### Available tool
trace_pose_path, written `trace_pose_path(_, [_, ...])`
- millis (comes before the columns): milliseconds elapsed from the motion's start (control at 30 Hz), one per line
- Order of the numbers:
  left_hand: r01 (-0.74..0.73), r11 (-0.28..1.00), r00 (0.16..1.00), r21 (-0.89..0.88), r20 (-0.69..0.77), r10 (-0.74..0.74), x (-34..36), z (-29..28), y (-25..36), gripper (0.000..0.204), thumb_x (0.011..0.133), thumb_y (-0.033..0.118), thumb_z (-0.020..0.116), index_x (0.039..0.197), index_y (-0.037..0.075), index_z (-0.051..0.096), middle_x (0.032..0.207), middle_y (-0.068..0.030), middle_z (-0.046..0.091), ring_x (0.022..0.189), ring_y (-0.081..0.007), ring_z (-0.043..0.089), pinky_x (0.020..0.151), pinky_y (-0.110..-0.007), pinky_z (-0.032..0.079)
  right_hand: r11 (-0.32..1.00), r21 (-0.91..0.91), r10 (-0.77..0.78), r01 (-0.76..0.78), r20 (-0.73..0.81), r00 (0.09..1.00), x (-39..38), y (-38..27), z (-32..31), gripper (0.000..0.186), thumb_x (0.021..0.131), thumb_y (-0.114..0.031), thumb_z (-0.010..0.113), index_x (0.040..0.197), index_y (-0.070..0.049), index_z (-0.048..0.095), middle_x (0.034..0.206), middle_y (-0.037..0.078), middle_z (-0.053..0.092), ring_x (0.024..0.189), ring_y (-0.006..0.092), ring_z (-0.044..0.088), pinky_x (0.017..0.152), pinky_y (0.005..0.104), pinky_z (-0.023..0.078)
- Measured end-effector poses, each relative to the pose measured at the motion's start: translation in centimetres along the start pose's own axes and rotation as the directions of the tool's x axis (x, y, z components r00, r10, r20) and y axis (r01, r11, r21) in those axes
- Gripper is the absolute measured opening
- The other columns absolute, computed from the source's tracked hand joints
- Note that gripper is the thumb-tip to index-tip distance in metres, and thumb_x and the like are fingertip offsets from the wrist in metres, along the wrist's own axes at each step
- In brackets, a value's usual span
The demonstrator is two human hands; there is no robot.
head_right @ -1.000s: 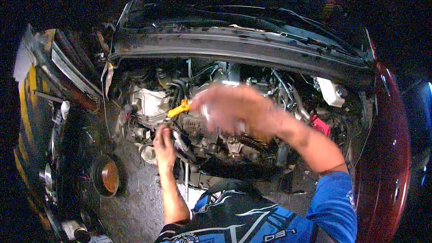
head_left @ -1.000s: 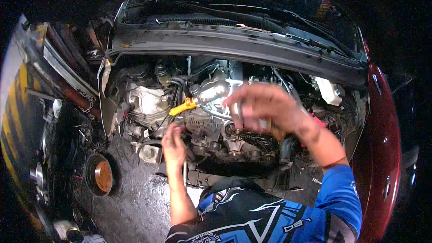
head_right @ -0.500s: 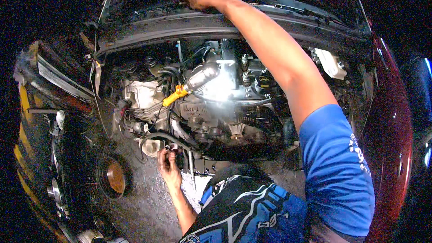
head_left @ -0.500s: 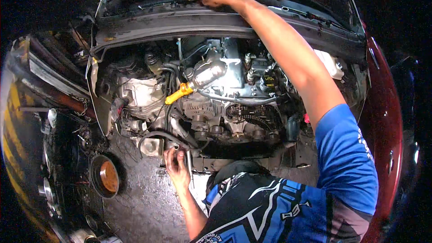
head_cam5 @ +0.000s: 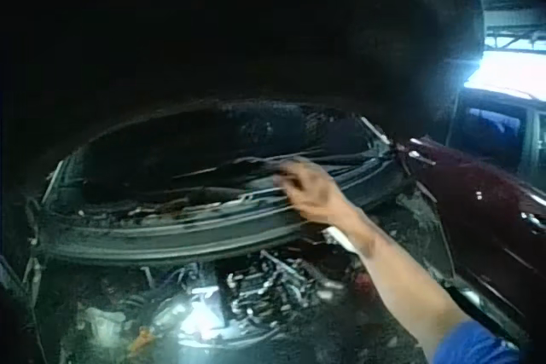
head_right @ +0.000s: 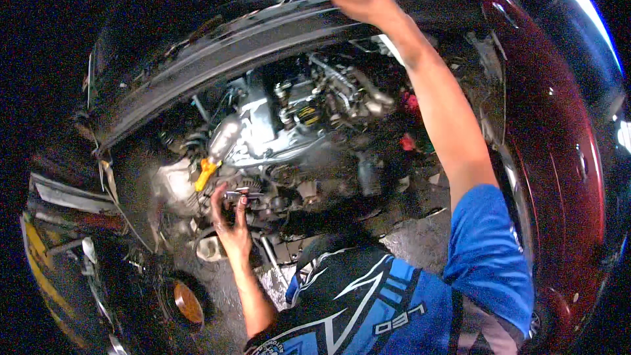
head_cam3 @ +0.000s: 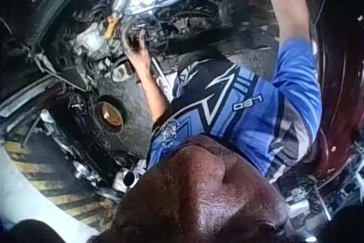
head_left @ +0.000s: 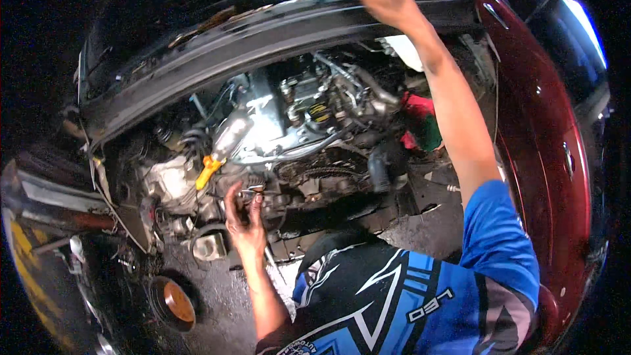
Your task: The person cleans an engine component with a cloth and then applies a piece of white tape to the part.
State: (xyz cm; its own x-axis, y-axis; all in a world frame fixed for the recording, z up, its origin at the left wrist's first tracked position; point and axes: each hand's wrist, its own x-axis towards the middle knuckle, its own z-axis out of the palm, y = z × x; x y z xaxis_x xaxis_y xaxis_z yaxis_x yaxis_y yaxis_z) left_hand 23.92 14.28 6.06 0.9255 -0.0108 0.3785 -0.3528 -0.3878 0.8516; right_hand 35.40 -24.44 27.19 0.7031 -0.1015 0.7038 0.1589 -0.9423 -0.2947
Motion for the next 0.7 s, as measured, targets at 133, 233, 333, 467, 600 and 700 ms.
trace_pose_path(133, [-0.033, 0.999, 0.972, 0.015, 0.235, 0.029, 5.1, 4.2, 2.6, 0.032, 0.092, 0.02, 0.065, 0.119, 0.004, 0.061, 0.111, -0.0147, 0.068, 0.105, -0.024, 0.063, 0.092, -0.037, 0.046, 0.978, -0.203, 0.0, -0.051, -0.242, 0.97, -2.5, 14.6, -3.0, 0.03, 0.095, -0.032, 0.055, 0.113, -0.01, 0.066, 0.117, 0.015, 0.064, 0.11, 0.0341, 0.06, 0.095, 0.0401, 0.046])
trace_pose_path(233, [-0.201, 0.979, 0.947, 0.024, 0.26, 0.188, 9.8, 8.4, 3.8, 0.032, 0.09, 0.022, 0.066, 0.119, 0.007, 0.061, 0.109, -0.0144, 0.069, 0.102, -0.0264, 0.067, 0.086, -0.037, 0.049, 0.962, -0.25, 0.045, -0.115, -0.27, 0.962, -2.4, 17.5, 0.6, 0.035, 0.095, -0.037, 0.054, 0.116, -0.011, 0.064, 0.114, 0.017, 0.064, 0.108, 0.0369, 0.059, 0.094, 0.0428, 0.046])
trace_pose_path(333, [-0.323, 0.946, 0.893, 0.021, 0.337, 0.298, 13.7, 13.8, 5.2, 0.03, 0.09, 0.021, 0.066, 0.116, 0.008, 0.062, 0.107, -0.0171, 0.068, 0.097, -0.0311, 0.068, 0.08, -0.038, 0.051, 0.98, -0.15, 0.07, -0.13, -0.352, 0.934, -1.0, 20.9, 2.1, 0.04, 0.095, -0.042, 0.05, 0.119, -0.013, 0.063, 0.118, 0.019, 0.062, 0.11, 0.0384, 0.058, 0.097, 0.0459, 0.044])
trace_pose_path(467, [-0.424, 0.889, 0.84, 0.172, 0.442, 0.315, 18.2, 21.1, 7.6, 0.031, 0.089, 0.016, 0.064, 0.118, 0.005, 0.059, 0.108, -0.0244, 0.064, 0.101, -0.0394, 0.064, 0.081, -0.044, 0.051, 0.349, -0.93, -0.332, -0.112, -0.235, 0.914, -0.7, 29.3, 1.5, 0.048, 0.088, -0.023, 0.054, 0.134, -0.011, 0.052, 0.133, 0.022, 0.049, 0.121, 0.0468, 0.045, 0.102, 0.058, 0.035])
trace_pose_path(600, [-0.347, 0.74, 0.868, 0.576, 0.496, 0.02, 22.1, 18.9, 2.3, 0.033, 0.085, 0.009, 0.061, 0.117, 0.004, 0.06, 0.111, -0.0296, 0.061, 0.104, -0.0427, 0.06, 0.086, -0.049, 0.05, 0.923, -0.216, 0.224, -0.318, -0.369, 0.902, 0.9, 18.2, 5.1, 0.046, 0.093, -0.033, 0.05, 0.133, -0.008, 0.05, 0.137, 0.024, 0.042, 0.126, 0.0458, 0.039, 0.105, 0.0595, 0.03])
trace_pose_path(700, [-0.426, 0.713, 0.834, 0.557, 0.548, 0.07, 23.0, 22.4, 2.1, 0.034, 0.084, 0.008, 0.053, 0.117, 0.004, 0.06, 0.113, -0.0302, 0.06, 0.106, -0.0442, 0.059, 0.09, -0.05, 0.049, 0.844, -0.487, 0.087, -0.227, -0.294, 0.952, 0.4, 21.9, 3.5, 0.048, 0.095, -0.039, 0.047, 0.133, -0.009, 0.049, 0.139, 0.023, 0.041, 0.129, 0.0441, 0.036, 0.107, 0.0564, 0.029])
